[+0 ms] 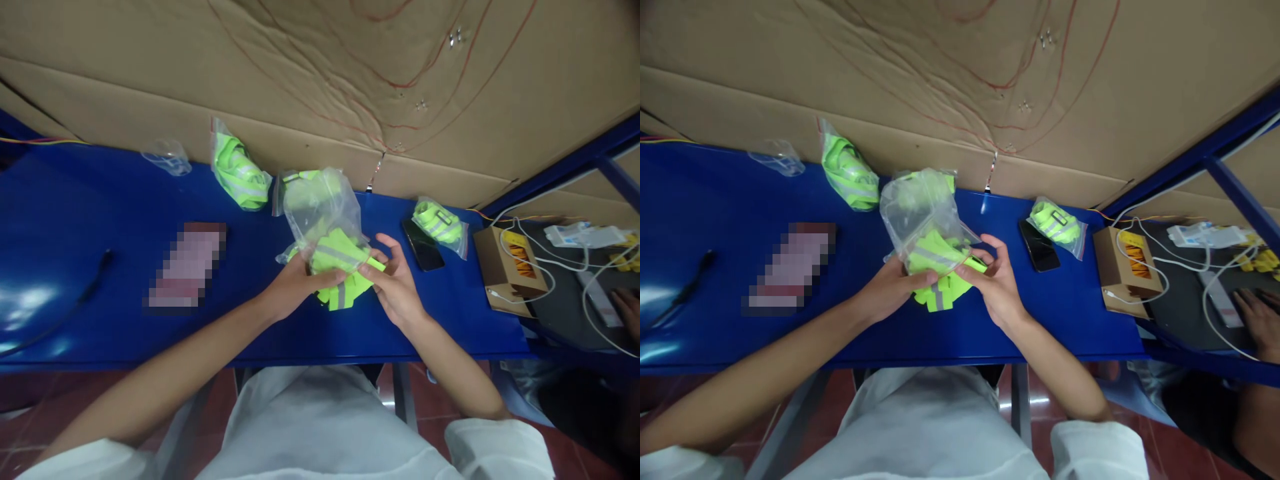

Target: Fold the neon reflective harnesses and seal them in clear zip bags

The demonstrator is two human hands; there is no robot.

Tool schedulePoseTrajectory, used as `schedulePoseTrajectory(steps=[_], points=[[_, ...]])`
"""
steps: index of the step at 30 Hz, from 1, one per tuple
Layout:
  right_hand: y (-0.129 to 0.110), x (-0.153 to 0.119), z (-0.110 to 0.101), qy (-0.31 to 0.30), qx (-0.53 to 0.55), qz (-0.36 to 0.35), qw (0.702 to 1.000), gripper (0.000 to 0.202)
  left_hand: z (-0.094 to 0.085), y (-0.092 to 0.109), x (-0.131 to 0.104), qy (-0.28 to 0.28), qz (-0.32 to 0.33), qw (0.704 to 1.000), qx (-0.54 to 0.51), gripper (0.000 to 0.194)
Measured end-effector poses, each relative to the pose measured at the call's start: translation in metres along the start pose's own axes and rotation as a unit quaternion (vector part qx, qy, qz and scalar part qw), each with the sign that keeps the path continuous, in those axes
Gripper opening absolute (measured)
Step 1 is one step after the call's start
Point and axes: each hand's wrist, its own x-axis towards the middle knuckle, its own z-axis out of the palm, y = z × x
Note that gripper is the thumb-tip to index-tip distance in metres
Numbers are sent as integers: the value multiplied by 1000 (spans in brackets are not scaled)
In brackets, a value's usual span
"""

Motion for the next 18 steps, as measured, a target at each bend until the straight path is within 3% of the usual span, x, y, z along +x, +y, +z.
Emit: schedulePoseTrajectory(steps=[2, 6, 10, 12, 16, 18], points=[[3, 2, -1, 18, 0, 12, 1000, 69, 2, -2, 1, -8, 2, 1000, -4, 64], [10, 7, -3, -13, 12, 40, 999, 42, 10, -7, 2, -11, 14, 1000, 8, 72], [11, 2, 0, 15, -38, -49, 998, 35, 13, -10, 5, 20, 15, 999, 32, 62], [9, -2, -1, -17, -66, -71, 995, 32, 10, -9, 7, 27, 10, 999, 33, 57], [6, -2, -10, -135, -55, -43, 988, 28, -1, 1, 6, 12, 10, 1000, 13, 60], [8, 1, -14, -149, -58, -51, 986, 24, -4, 5, 4, -1, 3, 1000, 4, 62]])
